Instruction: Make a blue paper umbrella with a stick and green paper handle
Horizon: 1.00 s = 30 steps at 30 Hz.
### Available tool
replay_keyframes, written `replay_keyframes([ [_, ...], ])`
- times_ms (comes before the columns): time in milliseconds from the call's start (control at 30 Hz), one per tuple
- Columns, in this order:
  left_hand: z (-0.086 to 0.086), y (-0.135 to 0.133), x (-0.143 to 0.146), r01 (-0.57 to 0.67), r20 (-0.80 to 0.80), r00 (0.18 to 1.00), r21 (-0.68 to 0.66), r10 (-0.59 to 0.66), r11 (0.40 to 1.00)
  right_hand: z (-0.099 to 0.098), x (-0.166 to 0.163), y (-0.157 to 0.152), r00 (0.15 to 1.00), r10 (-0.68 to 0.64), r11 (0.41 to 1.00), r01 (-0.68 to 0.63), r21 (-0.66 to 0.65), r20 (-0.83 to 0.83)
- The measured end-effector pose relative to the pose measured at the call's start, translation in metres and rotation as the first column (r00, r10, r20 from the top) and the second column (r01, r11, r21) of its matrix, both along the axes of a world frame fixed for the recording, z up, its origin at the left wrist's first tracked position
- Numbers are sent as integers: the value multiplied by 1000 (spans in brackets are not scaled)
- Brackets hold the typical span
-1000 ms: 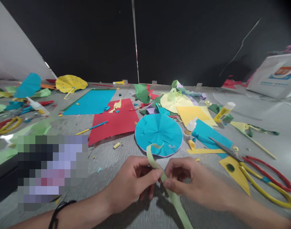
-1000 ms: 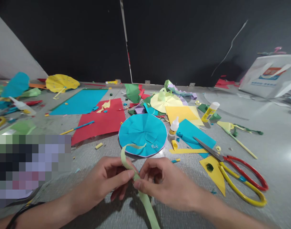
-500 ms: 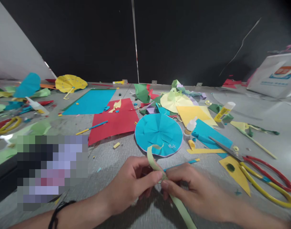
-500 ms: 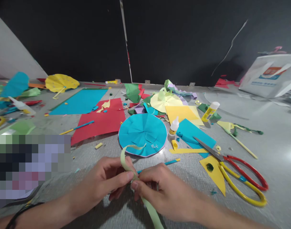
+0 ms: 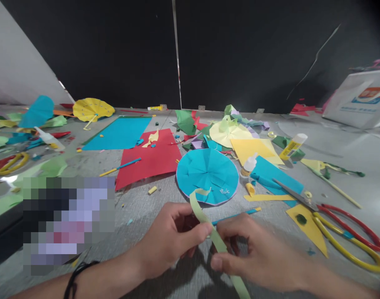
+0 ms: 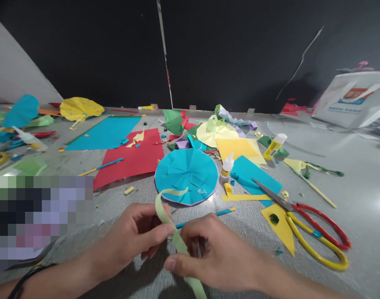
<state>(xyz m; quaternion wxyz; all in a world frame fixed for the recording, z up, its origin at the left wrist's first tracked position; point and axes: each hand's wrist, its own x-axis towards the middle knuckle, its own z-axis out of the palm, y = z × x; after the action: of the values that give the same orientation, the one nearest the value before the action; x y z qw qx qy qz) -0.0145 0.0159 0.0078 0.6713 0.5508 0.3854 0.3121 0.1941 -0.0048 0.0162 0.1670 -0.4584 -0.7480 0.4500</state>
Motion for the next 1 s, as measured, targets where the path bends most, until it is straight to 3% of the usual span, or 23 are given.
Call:
replay_keyframes([
  [267,5,-3,2,69,4,998,-16,-69,997,-2,-2,-1,989,131,991,-132,-2,-68],
  [533,2,-3,1,86,24,996,6,-86,996,-2,-4,-3,983,129,990,-134,-32,-133],
  [800,2,0,0,65,20,998,7,-65,998,6,7,-2,988,10,960,-53,-276,-156],
  [1000,1,1,0,58,-21,998,-4,-58,998,2,5,-1,989,61,967,-92,-239,-134],
])
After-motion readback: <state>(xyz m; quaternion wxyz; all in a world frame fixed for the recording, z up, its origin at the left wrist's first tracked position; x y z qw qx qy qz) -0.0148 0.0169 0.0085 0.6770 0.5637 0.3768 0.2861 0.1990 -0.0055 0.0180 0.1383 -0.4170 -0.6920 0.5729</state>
